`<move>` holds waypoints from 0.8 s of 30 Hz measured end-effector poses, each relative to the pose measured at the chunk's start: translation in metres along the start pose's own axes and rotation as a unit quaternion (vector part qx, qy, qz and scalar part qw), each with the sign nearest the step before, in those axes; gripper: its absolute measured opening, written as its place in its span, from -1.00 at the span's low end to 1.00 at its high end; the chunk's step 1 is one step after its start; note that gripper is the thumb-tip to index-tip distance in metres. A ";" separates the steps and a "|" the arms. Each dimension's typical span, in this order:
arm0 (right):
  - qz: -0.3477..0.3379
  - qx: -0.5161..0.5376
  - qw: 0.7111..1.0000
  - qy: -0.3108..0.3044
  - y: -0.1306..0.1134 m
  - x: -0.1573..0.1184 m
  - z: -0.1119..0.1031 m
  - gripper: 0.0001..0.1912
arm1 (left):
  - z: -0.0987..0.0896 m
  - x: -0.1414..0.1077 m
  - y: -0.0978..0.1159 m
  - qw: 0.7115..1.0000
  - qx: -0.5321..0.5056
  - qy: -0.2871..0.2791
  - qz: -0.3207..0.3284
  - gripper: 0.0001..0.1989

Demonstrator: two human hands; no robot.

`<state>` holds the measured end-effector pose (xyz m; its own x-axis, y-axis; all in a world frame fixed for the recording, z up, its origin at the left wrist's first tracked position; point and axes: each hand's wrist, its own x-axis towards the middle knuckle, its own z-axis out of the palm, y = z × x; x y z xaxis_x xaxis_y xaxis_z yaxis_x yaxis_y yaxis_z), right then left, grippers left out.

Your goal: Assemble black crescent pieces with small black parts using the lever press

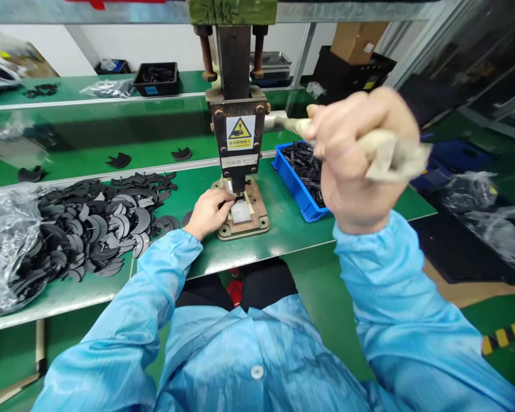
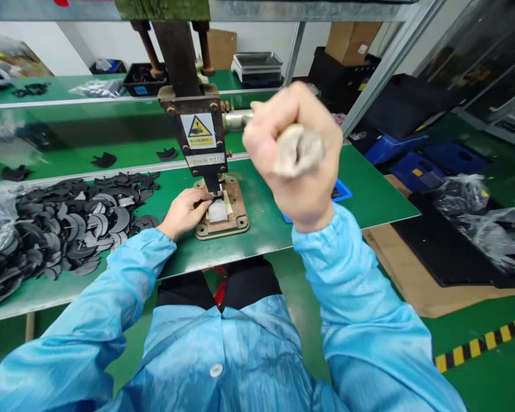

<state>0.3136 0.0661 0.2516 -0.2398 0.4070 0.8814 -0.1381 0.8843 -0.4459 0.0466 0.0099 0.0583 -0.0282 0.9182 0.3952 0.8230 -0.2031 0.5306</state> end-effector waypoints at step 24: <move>-0.034 0.016 0.994 0.105 0.034 -0.095 0.025 -0.68 | -0.093 -0.047 -0.062 0.933 0.274 -0.205 -0.108 -0.45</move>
<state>0.3080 0.0520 0.1490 -0.0231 0.3892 0.9209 -0.1790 0.9046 -0.3868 -0.0555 -0.0526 0.0765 -0.1013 0.9933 -0.0559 0.9929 0.1044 0.0564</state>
